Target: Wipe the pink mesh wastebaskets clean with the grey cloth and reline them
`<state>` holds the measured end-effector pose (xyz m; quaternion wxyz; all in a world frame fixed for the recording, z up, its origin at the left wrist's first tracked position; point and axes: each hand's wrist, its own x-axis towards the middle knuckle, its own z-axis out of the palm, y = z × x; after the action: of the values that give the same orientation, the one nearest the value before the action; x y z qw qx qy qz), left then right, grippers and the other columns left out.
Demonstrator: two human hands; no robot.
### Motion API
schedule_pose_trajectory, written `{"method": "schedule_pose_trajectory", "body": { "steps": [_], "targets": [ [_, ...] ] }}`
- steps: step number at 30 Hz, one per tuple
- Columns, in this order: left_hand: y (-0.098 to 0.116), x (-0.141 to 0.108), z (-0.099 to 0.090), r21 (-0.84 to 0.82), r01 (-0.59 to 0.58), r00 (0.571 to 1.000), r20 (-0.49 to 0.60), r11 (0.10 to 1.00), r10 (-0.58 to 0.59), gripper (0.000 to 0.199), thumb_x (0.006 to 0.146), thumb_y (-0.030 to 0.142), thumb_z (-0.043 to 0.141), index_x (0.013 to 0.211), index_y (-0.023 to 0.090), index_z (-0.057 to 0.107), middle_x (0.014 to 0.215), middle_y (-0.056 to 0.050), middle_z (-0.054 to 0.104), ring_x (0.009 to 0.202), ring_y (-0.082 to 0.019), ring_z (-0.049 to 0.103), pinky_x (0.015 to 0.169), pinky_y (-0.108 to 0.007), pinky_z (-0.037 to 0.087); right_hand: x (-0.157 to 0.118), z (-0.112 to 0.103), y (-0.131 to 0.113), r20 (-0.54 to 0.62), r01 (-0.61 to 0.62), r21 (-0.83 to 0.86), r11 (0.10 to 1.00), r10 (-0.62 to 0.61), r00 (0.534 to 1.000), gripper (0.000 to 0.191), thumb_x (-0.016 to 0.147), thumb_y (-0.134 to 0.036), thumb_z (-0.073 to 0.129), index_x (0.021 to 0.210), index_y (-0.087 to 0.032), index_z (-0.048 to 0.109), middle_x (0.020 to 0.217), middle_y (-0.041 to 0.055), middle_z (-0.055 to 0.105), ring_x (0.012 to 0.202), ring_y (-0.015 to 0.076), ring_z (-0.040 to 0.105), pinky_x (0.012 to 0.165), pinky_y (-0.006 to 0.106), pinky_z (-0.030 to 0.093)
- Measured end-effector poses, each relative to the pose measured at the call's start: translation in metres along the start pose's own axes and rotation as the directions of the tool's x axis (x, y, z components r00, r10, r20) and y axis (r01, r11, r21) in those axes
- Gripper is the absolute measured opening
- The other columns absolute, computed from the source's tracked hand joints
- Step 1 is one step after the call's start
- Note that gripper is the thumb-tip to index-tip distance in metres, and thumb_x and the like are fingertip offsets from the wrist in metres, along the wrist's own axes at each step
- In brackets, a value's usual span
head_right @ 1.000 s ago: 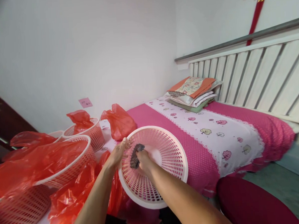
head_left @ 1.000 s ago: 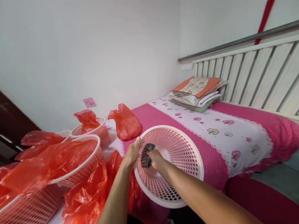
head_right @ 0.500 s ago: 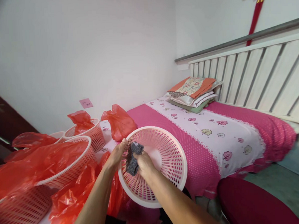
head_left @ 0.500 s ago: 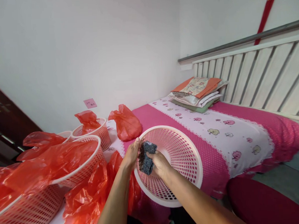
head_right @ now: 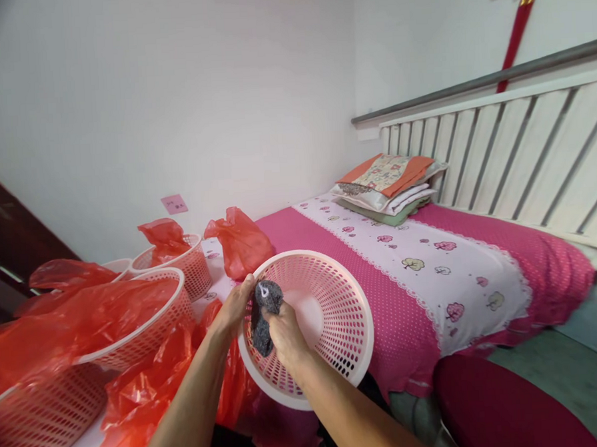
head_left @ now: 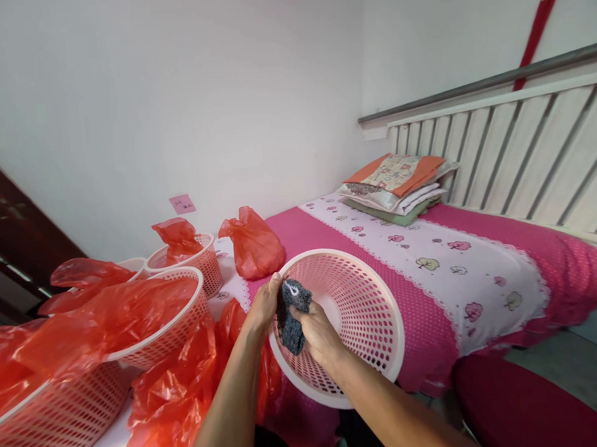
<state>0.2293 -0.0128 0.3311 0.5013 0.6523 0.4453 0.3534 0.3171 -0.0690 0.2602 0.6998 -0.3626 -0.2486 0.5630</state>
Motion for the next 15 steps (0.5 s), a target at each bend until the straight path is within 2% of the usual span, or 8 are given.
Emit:
{"method": "schedule_pose_trajectory", "body": {
  "steps": [7,12,15],
  "targets": [
    [-0.004,0.0,0.0,-0.114,0.027,0.999,0.02,0.993,-0.025,0.072,0.081,0.081,0.056,0.094,0.013,0.074,0.066,-0.005,0.074,0.066,-0.024,0.066,0.068,-0.035,0.048,-0.02,0.005,-0.006,0.037,0.09,-0.11,0.99,-0.086,0.996,0.029,0.073,-0.037,0.078,0.096,-0.019,0.073,0.077,-0.0003,0.073,0.075,0.0209,0.065,0.073,0.033,0.052],
    [-0.006,0.0,0.0,-0.286,0.017,0.998,0.06,0.958,0.0,0.067,0.071,0.081,0.07,0.076,0.014,0.067,0.063,-0.001,0.069,0.059,-0.017,0.06,0.063,-0.031,0.048,-0.039,0.009,-0.015,0.122,0.215,-0.161,0.963,-0.197,0.973,0.025,0.082,-0.034,0.074,0.102,-0.02,0.078,0.095,0.0026,0.076,0.097,0.0237,0.066,0.093,0.036,0.053],
    [-0.006,-0.001,-0.001,-0.323,0.023,0.999,0.031,0.946,-0.014,0.067,0.067,0.078,0.077,0.082,0.013,0.07,0.069,-0.003,0.072,0.063,-0.018,0.063,0.065,-0.031,0.05,-0.048,0.007,-0.016,0.196,0.29,-0.196,0.937,-0.253,0.947,0.025,0.085,-0.03,0.07,0.107,-0.021,0.079,0.103,0.0041,0.076,0.103,0.0238,0.065,0.1,0.038,0.05]
  ]
}}
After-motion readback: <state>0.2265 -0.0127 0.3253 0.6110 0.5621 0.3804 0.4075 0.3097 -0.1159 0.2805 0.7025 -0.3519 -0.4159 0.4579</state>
